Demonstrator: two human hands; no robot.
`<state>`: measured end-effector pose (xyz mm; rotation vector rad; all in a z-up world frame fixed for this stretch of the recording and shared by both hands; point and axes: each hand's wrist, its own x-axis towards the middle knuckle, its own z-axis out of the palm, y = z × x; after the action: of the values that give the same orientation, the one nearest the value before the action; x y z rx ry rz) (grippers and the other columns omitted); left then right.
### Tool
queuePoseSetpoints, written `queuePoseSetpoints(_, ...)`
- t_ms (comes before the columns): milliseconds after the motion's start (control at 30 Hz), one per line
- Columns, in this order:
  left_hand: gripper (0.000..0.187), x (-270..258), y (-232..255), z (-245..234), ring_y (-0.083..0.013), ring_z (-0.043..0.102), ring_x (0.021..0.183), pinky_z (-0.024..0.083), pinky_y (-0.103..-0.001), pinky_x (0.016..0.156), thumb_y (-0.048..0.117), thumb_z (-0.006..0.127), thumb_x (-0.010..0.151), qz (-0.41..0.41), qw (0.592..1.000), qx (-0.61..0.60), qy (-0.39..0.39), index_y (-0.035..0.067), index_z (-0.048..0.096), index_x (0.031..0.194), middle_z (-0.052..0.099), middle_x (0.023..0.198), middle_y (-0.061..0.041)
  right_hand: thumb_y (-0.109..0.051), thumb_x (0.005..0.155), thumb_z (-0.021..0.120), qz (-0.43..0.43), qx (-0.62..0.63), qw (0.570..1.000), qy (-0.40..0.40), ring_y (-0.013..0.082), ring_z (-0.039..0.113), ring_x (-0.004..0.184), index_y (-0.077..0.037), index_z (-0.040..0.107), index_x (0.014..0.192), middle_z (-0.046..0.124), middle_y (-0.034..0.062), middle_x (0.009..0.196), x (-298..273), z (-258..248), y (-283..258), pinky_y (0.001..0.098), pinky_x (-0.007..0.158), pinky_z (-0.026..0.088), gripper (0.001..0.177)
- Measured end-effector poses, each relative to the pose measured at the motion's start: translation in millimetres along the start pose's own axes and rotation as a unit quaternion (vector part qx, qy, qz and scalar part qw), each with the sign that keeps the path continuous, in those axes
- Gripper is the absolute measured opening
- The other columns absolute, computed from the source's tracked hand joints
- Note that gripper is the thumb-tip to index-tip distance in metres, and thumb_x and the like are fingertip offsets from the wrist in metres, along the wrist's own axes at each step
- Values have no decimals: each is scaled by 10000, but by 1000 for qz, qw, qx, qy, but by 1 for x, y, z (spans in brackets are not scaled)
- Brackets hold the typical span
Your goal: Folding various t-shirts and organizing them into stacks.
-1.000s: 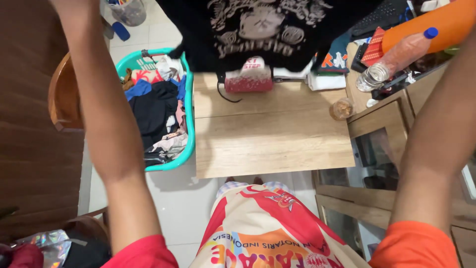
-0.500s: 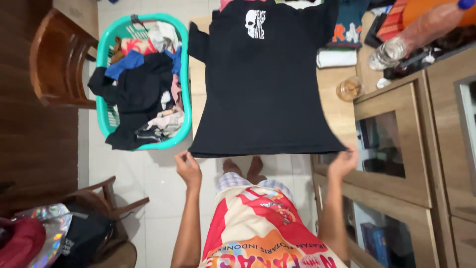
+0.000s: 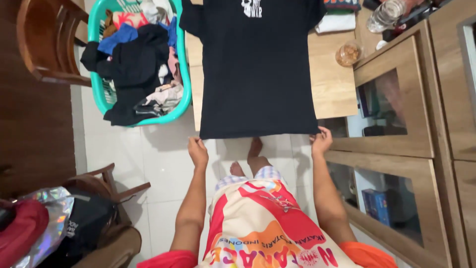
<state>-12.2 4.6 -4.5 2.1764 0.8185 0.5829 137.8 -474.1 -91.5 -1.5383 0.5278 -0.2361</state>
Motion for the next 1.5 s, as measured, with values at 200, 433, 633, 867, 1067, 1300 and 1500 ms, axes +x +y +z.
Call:
queuePoseSetpoints(200, 192, 9, 40, 4, -415, 567, 1086, 453, -520, 981, 7, 665, 867, 88, 990, 98, -53, -4, 615, 1053, 620, 1086, -210, 109, 890, 535, -166, -250, 954, -6, 268, 690, 1082, -57, 676, 1259, 726, 140, 1173, -34, 29, -55, 338, 926, 544, 429)
queuePoseSetpoints(433, 585, 51, 188, 41, -439, 479, 1344, 393, -511, 1123, 124, 725, 849, 264, 959, 11, -99, 6, 544, 1392, 473, 1496, -238, -179, 966, 690, -307, -348, 870, -164, 500, 385, 1432, -77, 414, 1580, 377, 289, 1609, -44, 127, -179, 530, 1195, 319, 681)
queuePoseSetpoints(633, 711, 65, 248, 101, -446, 402, 1432, 358, -523, 1168, 177, 747, 847, 306, 938, 1, -159, 6, 478, 1483, 365, 1592, -250, -240, 956, 713, -324, -363, 854, -183, 518, 345, 1450, -47, 337, 1599, 325, 304, 1621, 2, 165, -198, 539, 1192, 314, 770)
queuePoseSetpoints(867, 499, 106, 279, 196, -421, 480, 1347, 419, -515, 1088, 195, 746, 865, 296, 938, 0, -178, 13, 610, 1309, 476, 1496, -218, -227, 938, 720, -268, -351, 883, -160, 458, 479, 1348, 12, 435, 1497, 521, 264, 1477, 76, 176, -184, 513, 1147, 380, 672)
queuePoseSetpoints(1067, 245, 186, 353, 299, -369, 608, 1074, 524, -450, 931, 170, 722, 909, 304, 934, -32, -184, 27, 679, 1103, 652, 1170, -147, -205, 873, 768, -188, -399, 890, -117, 442, 540, 1194, 16, 508, 1387, 602, 242, 1274, 93, 155, -138, 510, 1054, 431, 618)
queuePoseSetpoints(1300, 222, 245, 420, 418, -378, 646, 1020, 531, -449, 893, 203, 746, 898, 234, 942, -72, -232, 43, 714, 1049, 684, 1071, -157, -205, 782, 831, -134, -420, 891, -107, 440, 555, 1090, -5, 553, 1292, 601, 244, 1139, 86, 159, -153, 499, 949, 463, 614)
queuePoseSetpoints(1500, 415, 268, 424, 509, -395, 682, 943, 550, -455, 828, 238, 853, 767, 172, 961, -97, -195, -16, 669, 1040, 692, 1009, -198, -213, 802, 835, -108, -394, 909, -85, 381, 622, 990, -27, 568, 1226, 652, 186, 1053, 70, 138, -145, 480, 899, 494, 534)
